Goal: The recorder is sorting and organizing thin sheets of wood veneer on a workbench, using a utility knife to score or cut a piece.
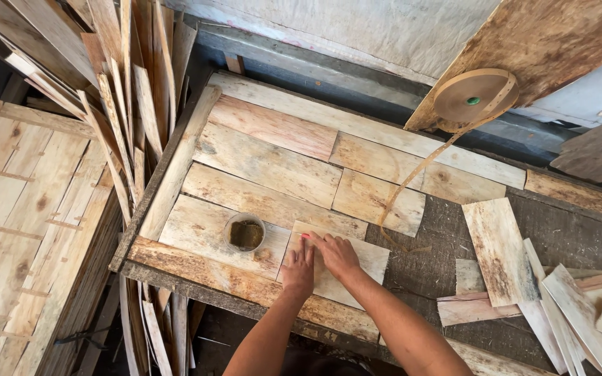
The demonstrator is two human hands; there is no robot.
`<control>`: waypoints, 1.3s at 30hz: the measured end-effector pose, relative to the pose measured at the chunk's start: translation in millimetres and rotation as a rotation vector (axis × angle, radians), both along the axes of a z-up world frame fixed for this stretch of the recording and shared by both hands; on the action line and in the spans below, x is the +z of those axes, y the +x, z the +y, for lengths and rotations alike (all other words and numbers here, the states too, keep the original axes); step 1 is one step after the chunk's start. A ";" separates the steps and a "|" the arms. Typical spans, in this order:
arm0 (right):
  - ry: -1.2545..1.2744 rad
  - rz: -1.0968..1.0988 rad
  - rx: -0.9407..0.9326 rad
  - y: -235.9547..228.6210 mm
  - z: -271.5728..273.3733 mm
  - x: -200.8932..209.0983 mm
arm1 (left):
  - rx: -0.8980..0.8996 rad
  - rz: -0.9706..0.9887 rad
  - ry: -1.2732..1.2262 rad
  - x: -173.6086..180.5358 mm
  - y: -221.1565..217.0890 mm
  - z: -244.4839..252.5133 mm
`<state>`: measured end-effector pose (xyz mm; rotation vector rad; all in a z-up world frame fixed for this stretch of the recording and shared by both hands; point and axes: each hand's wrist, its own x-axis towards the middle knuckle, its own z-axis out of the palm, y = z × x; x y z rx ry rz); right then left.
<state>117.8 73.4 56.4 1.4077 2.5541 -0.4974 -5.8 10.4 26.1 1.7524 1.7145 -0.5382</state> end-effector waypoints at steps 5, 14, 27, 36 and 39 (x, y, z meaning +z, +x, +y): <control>-0.036 0.079 -0.071 8.0 4.7 -36.1 | -0.036 0.002 0.056 -16.5 -3.1 -5.0; -0.044 0.116 -0.196 20.0 8.6 19.0 | 0.255 -0.181 0.430 21.5 -13.2 -27.4; 0.035 0.464 -0.671 50.0 46.3 55.3 | 1.041 -0.843 0.475 9.2 0.0 4.2; -0.025 0.474 -0.779 53.1 34.2 36.0 | 1.014 -0.969 0.395 -29.9 -2.4 21.7; 0.002 0.518 -0.816 52.8 33.5 35.9 | 1.042 -1.054 0.392 -32.4 -1.6 30.2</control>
